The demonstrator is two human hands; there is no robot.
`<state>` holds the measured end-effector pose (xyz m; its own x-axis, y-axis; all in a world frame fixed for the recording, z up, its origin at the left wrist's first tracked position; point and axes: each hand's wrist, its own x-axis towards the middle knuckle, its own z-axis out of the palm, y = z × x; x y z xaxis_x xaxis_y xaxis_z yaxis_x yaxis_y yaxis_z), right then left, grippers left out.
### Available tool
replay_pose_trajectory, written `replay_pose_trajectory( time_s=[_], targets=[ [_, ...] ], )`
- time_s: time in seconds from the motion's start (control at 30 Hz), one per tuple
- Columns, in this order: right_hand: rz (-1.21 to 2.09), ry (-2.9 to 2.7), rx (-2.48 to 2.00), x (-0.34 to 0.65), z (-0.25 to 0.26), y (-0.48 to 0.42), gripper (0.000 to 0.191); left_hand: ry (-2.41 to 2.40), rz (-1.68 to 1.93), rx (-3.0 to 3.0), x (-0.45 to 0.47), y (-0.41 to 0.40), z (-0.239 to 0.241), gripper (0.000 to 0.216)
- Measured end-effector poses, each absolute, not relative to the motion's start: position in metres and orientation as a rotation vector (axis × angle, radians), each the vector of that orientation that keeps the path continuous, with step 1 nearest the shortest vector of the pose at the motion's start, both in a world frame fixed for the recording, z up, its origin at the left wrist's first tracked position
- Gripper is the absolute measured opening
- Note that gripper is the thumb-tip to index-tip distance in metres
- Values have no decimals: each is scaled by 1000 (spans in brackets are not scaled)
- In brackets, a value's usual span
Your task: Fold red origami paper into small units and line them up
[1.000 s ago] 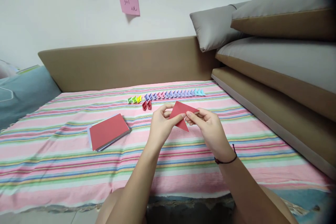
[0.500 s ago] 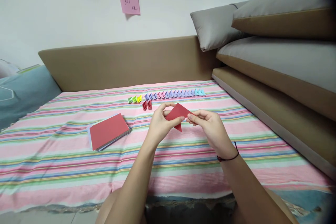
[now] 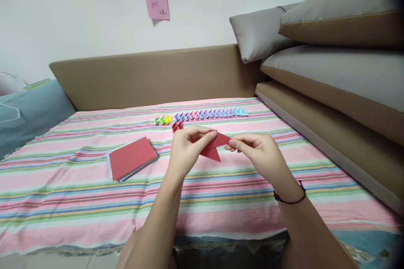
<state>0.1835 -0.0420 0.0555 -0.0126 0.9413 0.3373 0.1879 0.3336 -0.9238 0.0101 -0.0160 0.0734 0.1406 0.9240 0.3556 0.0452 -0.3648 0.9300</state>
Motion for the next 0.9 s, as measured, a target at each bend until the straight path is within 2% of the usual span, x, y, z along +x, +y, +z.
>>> replay_pose_trajectory(
  time_s=[0.17, 0.53, 0.9],
  targets=[
    [811, -1477, -1109, 186, 64, -49, 17, 939, 1338, 1582, 11, -21, 78, 22],
    [1189, -1149, -985, 175, 61, -50, 26, 948, 1298, 1551, 12, -27, 85, 21],
    [1215, -1147, -932, 174, 63, -52, 24, 994, 1277, 1511, 11, -33, 88, 15]
  ],
)
